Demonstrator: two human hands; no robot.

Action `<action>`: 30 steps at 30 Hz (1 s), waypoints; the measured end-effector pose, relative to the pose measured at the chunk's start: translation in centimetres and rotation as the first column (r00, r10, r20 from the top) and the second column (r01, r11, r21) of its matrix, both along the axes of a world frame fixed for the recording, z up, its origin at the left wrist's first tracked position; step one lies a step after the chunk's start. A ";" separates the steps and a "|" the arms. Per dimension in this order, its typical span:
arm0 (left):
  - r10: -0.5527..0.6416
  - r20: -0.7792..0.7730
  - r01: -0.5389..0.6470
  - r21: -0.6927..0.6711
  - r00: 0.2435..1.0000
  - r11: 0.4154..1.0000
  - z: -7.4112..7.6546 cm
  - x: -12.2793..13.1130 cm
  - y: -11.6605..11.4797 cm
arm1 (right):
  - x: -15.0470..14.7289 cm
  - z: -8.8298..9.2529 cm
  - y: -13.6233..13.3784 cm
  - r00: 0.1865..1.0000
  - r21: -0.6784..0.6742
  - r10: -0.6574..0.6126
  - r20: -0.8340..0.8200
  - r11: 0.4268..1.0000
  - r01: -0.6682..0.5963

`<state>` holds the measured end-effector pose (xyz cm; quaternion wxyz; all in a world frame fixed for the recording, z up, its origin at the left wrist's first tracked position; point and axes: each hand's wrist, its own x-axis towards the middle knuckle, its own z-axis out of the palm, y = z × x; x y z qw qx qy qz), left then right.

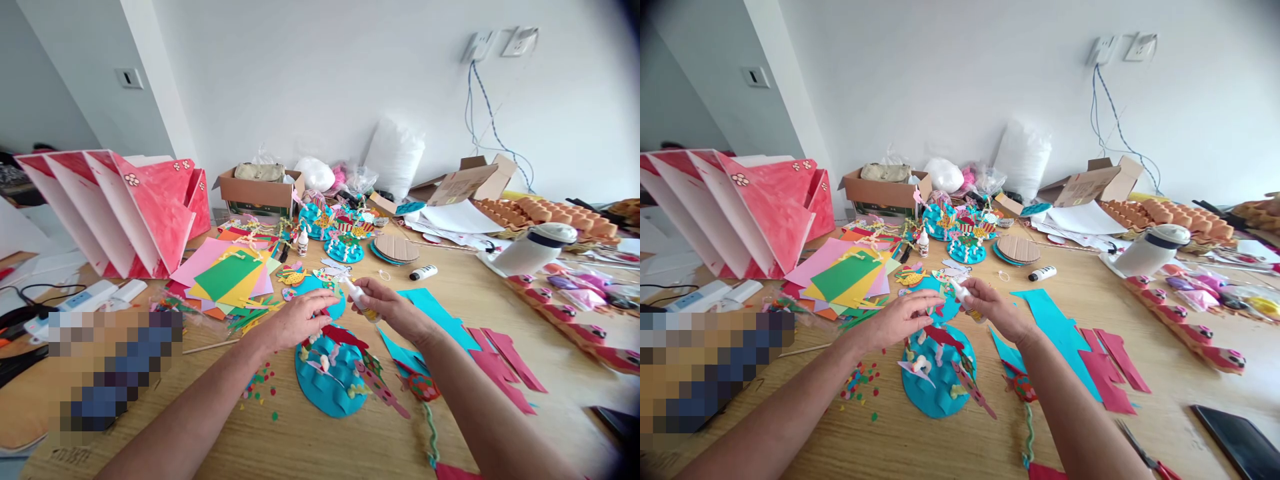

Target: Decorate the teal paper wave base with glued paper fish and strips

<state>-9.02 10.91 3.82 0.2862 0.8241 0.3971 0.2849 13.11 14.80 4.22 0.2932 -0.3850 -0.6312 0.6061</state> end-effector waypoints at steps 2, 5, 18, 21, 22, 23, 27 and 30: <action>0.002 -0.010 -0.002 -0.003 1.000 1.000 0.0 0.0 0.0 | 0.0 0.0 0.1 0.997 -0.002 -0.073 -0.029 0.997 0.073; 0.013 -0.007 -0.013 0.000 1.000 1.000 -0.1 0.0 0.0 | -0.1 0.3 0.3 0.986 0.028 -0.163 -0.034 0.986 0.164; -0.032 0.030 0.031 0.005 0.999 0.999 -0.1 0.2 0.1 | -2.8 1.4 -0.8 0.973 0.177 -0.223 0.058 0.962 0.210; -0.034 0.021 0.033 0.020 0.999 0.999 -0.1 0.1 0.0 | -3.2 1.5 -0.7 0.972 0.168 -0.226 0.062 0.963 0.213; -0.033 0.014 0.033 0.023 0.999 0.999 -0.1 0.1 0.0 | -3.3 1.5 -0.7 0.973 0.169 -0.221 0.063 0.963 0.208; -0.032 0.007 0.032 0.025 0.999 0.999 -0.1 0.1 0.0 | -3.3 1.5 -0.7 0.974 0.171 -0.217 0.063 0.964 0.204; -0.040 0.003 0.040 0.024 0.999 0.999 -0.1 0.2 0.1 | -3.6 1.6 -0.8 0.975 0.171 -0.213 0.065 0.965 0.199; -0.024 0.008 0.024 -0.001 1.000 1.000 -0.2 0.2 0.1 | -3.3 1.4 -0.5 0.972 0.193 -0.225 0.075 0.959 0.207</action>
